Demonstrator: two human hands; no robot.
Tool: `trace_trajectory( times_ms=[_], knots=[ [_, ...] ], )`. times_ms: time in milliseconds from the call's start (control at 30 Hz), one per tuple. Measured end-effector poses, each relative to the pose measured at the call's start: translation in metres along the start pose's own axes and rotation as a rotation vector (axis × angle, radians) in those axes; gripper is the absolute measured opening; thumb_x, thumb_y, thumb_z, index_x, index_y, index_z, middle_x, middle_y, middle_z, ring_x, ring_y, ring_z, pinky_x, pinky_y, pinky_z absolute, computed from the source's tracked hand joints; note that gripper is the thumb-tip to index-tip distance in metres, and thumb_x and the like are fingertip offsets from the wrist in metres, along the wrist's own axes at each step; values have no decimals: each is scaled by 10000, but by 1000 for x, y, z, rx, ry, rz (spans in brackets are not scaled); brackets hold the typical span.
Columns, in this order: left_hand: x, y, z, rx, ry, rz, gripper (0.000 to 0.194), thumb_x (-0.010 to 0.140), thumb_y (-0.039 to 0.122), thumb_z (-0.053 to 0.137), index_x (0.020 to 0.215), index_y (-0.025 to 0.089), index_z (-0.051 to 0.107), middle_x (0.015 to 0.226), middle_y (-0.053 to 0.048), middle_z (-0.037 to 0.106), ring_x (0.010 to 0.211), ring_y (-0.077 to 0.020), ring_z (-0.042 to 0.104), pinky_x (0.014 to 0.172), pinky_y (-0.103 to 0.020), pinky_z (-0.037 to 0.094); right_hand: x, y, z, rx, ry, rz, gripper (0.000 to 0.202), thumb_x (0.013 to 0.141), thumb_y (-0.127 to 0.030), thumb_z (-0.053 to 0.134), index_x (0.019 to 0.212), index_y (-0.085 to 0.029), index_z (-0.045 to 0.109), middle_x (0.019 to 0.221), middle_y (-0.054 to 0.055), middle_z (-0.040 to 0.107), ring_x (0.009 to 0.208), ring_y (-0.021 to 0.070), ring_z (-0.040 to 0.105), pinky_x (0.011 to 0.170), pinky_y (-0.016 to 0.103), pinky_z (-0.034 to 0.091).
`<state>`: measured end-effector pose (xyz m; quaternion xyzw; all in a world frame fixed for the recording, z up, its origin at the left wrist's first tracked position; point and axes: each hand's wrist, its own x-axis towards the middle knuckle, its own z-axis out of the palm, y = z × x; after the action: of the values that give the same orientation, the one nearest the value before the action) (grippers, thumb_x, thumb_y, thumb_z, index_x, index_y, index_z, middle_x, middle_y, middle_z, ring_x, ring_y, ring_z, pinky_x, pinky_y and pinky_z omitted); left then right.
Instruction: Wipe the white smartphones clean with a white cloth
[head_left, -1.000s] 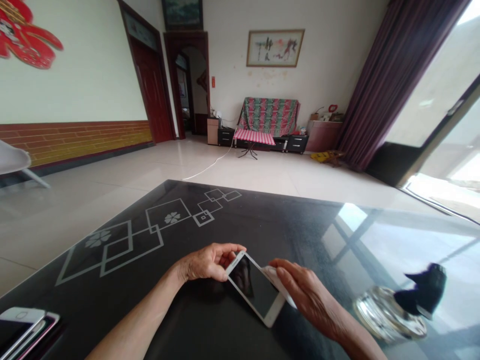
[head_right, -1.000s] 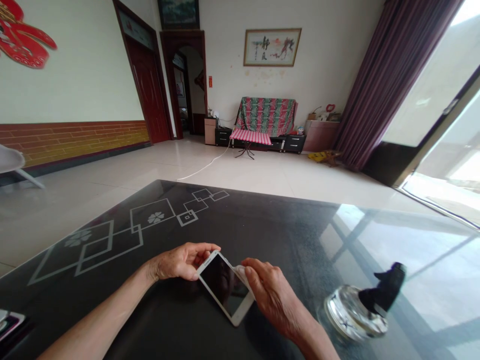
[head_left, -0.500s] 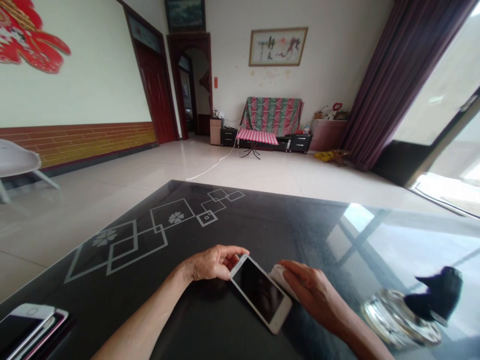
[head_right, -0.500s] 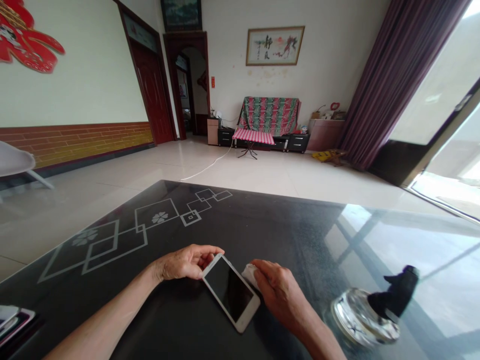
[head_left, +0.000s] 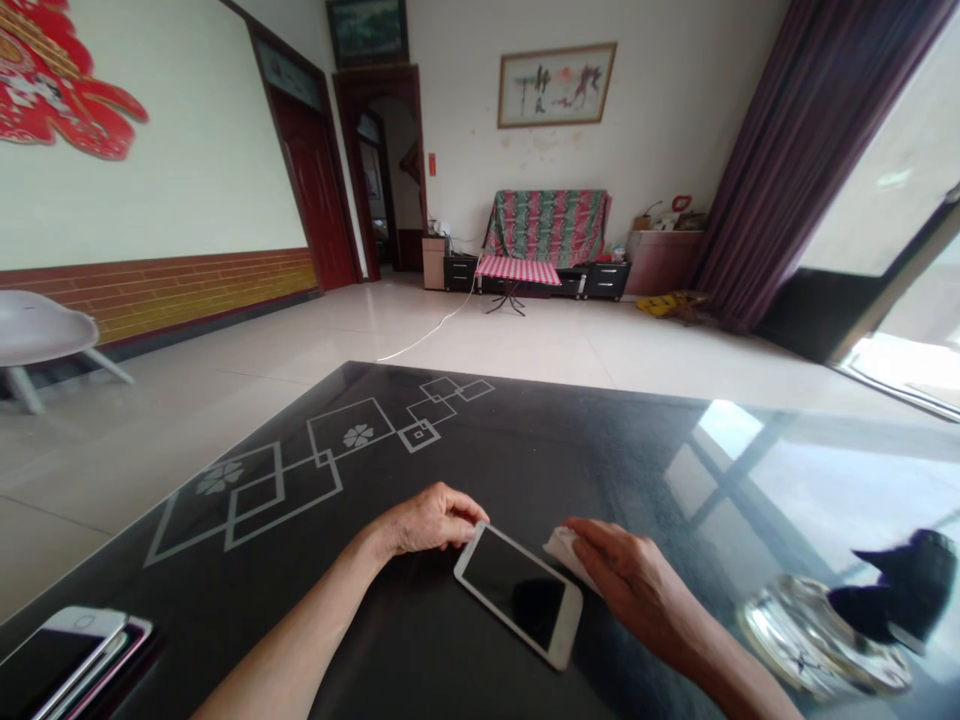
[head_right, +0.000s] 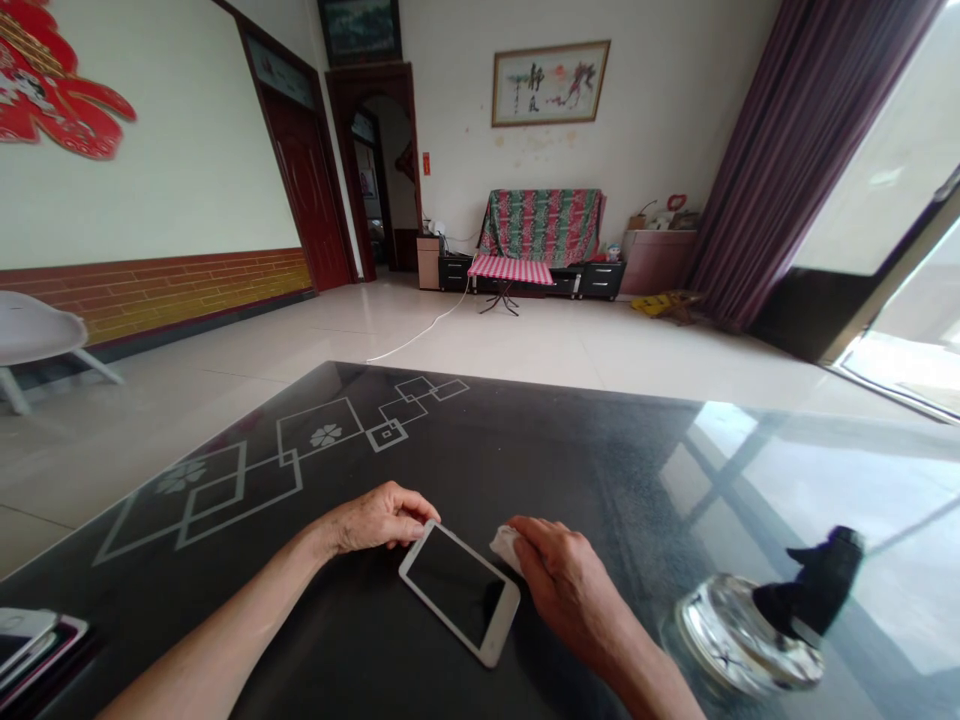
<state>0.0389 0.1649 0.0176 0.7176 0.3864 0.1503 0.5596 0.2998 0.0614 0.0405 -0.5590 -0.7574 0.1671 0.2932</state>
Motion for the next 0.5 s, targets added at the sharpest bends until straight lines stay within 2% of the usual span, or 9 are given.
trace_trajectory(
  times_ms=[267,500],
  knots=[
    [-1,3,-1,304,34,82,284,712,217,563,900,142,762,763,-2,666,577,-97,531,521,-184,360,0,0,0,-19,7,-15,324,942,-340,397,1030,-212,681,932,57,729,796,194,677,701,280,491],
    [-6,12,0,397,53,117,269,718,208,566,887,171,773,817,-8,679,670,-124,580,590,-187,393,1,0,-2,-42,16,-21,320,948,-329,393,1060,-206,667,945,53,721,818,189,673,717,277,486]
  ],
)
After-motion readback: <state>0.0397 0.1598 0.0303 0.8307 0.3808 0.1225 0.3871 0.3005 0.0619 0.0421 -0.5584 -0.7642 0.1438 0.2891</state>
